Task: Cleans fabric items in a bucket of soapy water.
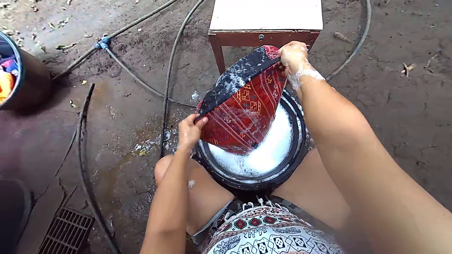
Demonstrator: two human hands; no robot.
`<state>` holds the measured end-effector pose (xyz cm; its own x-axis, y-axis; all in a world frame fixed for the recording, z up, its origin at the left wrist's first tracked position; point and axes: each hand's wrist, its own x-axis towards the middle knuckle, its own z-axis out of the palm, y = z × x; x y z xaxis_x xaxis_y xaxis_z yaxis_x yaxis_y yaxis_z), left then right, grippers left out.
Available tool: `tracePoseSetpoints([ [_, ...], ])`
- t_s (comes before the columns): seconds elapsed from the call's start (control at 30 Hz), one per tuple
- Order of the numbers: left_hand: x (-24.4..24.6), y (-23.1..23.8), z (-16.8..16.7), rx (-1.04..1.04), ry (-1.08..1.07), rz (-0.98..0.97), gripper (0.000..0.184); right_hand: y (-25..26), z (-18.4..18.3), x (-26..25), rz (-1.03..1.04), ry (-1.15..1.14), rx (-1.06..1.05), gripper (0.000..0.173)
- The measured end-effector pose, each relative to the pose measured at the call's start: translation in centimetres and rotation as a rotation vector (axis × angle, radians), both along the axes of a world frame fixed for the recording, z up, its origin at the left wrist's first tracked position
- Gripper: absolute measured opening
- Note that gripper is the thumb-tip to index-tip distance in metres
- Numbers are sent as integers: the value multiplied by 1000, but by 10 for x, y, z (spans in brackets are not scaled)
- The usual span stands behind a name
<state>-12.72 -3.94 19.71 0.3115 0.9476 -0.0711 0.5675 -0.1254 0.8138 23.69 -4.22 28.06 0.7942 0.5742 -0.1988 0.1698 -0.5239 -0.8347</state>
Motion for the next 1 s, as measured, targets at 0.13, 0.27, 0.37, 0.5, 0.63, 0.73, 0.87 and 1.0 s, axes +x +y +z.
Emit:
tracePoseSetpoints([
  [0.13,1,43,21,-56,-26,-31,28,-7,2,6,-34,100,-48,21],
  [0.27,7,66,38,-90,-12,-39,27,-12,-6,17,30,118,-95,17],
  [0.37,7,76,35,-98,-24,-77,26,-20,-7,31,311,-125,-83,30],
  [0.5,14,78,33,-102,19,-139,28,-13,-10,29,694,-527,12,46],
  [0.63,13,76,32,-85,10,-180,26,7,-30,12,880,-694,26,71],
  [0.73,7,71,38,-81,0,-220,24,22,-44,-4,944,-747,-44,86],
  [0.87,-8,63,45,-52,-137,-238,25,30,-62,-18,933,-823,-62,44],
  [1.0,-30,68,47,-62,-279,-43,31,22,-80,-5,951,-715,-82,31],
])
